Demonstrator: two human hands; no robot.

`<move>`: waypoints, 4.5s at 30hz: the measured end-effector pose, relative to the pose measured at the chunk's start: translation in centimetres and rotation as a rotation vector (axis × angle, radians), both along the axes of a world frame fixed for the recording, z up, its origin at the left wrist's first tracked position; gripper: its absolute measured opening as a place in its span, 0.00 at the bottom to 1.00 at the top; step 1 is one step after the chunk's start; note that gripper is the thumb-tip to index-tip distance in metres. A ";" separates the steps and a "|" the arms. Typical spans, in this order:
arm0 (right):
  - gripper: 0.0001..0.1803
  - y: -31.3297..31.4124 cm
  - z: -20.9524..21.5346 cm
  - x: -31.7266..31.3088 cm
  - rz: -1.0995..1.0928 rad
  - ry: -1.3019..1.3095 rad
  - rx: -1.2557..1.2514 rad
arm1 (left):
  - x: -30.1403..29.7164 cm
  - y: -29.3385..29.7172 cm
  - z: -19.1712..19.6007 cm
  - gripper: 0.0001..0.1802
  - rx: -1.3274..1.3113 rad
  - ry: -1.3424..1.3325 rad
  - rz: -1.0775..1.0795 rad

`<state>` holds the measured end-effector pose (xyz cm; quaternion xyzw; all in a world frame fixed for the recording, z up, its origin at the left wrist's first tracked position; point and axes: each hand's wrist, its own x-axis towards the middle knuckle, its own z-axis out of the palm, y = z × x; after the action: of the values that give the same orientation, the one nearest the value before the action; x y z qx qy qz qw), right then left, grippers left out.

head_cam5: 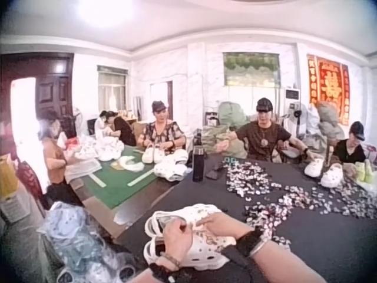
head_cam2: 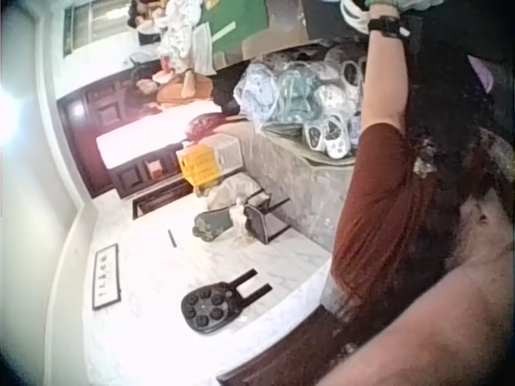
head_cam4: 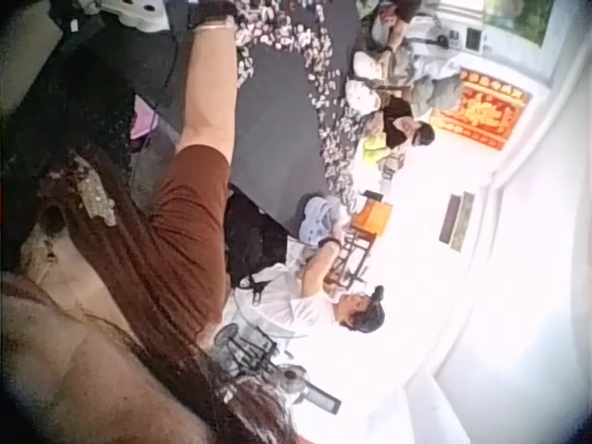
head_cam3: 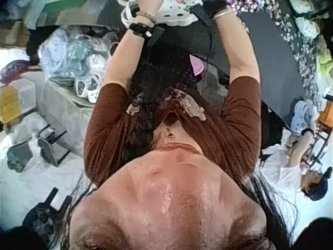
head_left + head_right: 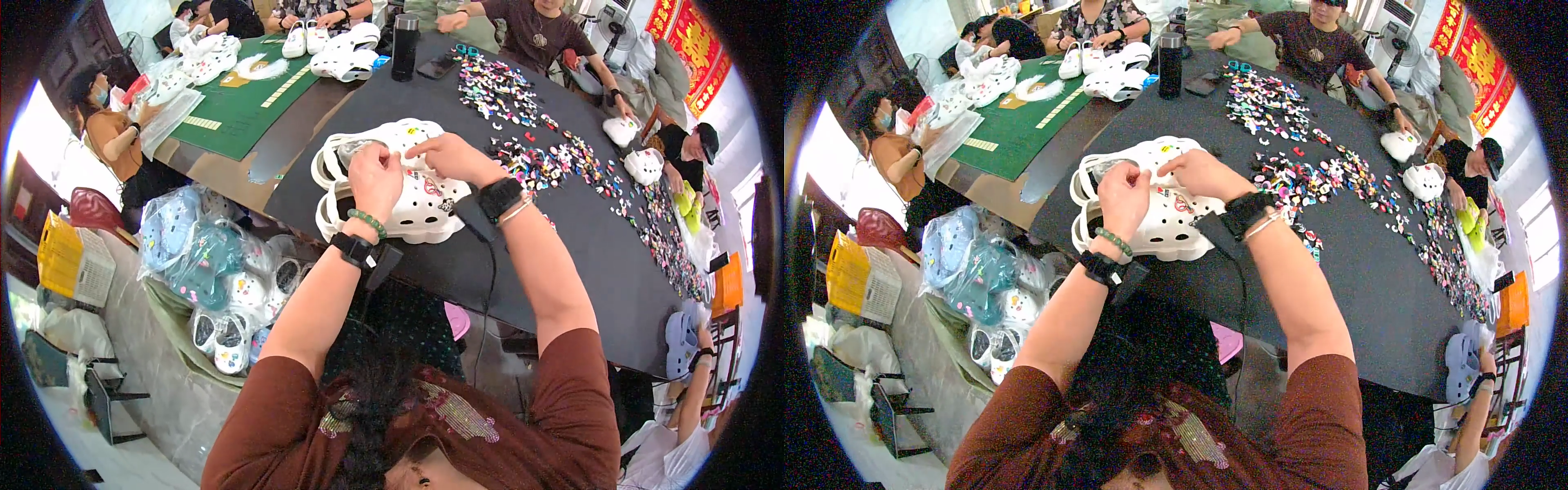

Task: Apply decorative charms to the holes of foam clogs.

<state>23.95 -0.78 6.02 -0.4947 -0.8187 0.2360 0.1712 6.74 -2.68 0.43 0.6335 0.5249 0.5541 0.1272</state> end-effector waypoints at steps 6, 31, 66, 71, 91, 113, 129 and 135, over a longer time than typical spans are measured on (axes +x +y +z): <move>0.21 -1.1 -1.7 0.0 -0.093 0.118 0.113 | -0.7 0.7 0.3 0.10 -0.060 0.086 -0.005; 0.19 -1.7 -1.5 -1.9 -0.031 -0.214 0.241 | -2.5 2.0 0.1 0.11 0.027 0.456 0.111; 0.24 -13.2 -4.6 15.6 -0.577 -0.152 0.289 | -8.1 -0.8 4.3 0.17 0.013 0.761 -0.116; 0.34 -18.2 -4.6 17.2 -0.762 0.255 0.175 | -11.8 -0.4 5.2 0.19 0.116 0.830 -0.330; 0.14 -24.5 -9.6 9.3 -0.708 -0.011 0.705 | -9.4 4.0 6.1 0.33 -0.428 1.070 -0.521; 0.15 -24.1 -10.9 5.8 -0.595 -0.222 0.528 | -17.1 2.7 8.7 0.17 -0.318 0.812 -0.185; 0.15 -23.6 -10.9 5.7 -0.610 -0.244 0.547 | -13.5 13.1 2.3 0.20 -0.027 0.604 0.018; 0.15 -24.0 -10.5 5.4 -0.606 -0.232 0.557 | -10.0 0.3 -3.1 0.23 0.000 0.623 -0.120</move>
<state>29.36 -24.76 -4.47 -0.6711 -0.6825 -0.1126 0.2667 -3.31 -2.38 -2.66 0.8026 0.5003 0.3247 -0.0071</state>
